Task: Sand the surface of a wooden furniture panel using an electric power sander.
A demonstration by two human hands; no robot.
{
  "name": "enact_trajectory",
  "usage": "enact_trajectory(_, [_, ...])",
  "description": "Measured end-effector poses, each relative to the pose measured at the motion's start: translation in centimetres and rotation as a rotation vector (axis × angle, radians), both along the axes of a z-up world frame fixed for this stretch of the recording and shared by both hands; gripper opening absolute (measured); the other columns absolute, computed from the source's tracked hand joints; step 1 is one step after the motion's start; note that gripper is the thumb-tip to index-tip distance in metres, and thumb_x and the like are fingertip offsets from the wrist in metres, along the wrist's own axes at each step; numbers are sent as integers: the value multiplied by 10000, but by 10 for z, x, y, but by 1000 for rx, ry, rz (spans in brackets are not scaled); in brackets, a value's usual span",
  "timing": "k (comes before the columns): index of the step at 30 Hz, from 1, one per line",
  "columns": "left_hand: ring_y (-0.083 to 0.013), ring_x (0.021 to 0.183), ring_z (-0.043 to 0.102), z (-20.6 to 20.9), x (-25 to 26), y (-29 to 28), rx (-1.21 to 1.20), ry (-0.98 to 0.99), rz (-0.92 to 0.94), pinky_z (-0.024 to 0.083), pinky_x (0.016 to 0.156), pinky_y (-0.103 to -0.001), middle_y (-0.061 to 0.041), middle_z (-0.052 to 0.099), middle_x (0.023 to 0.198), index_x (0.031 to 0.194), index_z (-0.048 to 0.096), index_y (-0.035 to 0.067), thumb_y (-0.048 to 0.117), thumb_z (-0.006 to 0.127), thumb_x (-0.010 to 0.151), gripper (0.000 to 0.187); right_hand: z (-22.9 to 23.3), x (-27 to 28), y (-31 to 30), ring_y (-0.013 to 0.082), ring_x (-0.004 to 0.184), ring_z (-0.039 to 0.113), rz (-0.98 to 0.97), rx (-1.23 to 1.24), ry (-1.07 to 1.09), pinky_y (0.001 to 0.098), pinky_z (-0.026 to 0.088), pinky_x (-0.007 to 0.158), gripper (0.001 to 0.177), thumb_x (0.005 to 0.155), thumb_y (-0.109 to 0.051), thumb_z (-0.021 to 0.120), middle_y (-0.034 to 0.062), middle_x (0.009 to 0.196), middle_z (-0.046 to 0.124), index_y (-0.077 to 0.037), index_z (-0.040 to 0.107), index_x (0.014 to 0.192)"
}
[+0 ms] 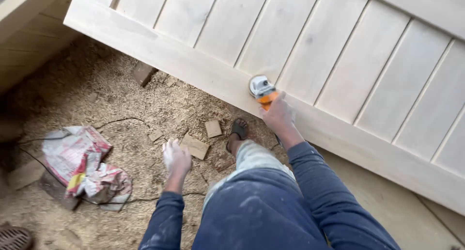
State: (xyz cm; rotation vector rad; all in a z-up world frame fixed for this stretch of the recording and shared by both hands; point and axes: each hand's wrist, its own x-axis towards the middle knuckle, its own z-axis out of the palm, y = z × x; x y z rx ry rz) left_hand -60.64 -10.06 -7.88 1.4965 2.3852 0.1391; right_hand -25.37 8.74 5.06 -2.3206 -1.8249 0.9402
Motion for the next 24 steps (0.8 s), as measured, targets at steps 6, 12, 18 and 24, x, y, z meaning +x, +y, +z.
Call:
enact_trajectory(6, [-468, 1566, 180, 58, 12, 187, 81, 57, -295, 184, 1265, -561, -306, 205, 1676, 1513, 347, -80, 101, 504, 999, 567, -20, -64, 43, 409, 899, 726, 190, 136, 116, 502, 588, 799, 957, 833, -335, 762, 242, 1047, 712, 166, 253, 1469])
enact_trajectory(12, [-508, 1569, 97, 85, 1, 303, 140, -1, -414, 139, 1273, -595, -346, 143, 1675, 1469, 329, -178, 215, 493, 1061, 590, 22, -90, 29, 362, 896, 749, 88, -47, -24, 454, 617, 759, 650, 874, -379, 744, 184, 1060, 699, 14, 450, 1301])
enact_trajectory(18, [-496, 1554, -6, 72, -5, 348, 6, -13, -522, -31, 1236, -611, -341, 83, 1674, 1487, 248, -218, 396, 502, 1028, 808, 36, -37, -12, 371, 893, 755, -374, -202, -91, 456, 622, 761, 788, 837, -386, 772, 212, 1047, 715, 34, 375, 1374])
enact_trajectory(24, [-448, 1557, -36, 68, -2, 355, 3, 44, -550, -62, 1229, -608, -330, 92, 1679, 1585, 209, -100, 478, 425, 1030, 830, 18, 20, -59, 425, 1001, 723, -867, -116, -176, 499, 593, 879, 736, 822, -380, 795, 265, 1131, 691, 16, 410, 1308])
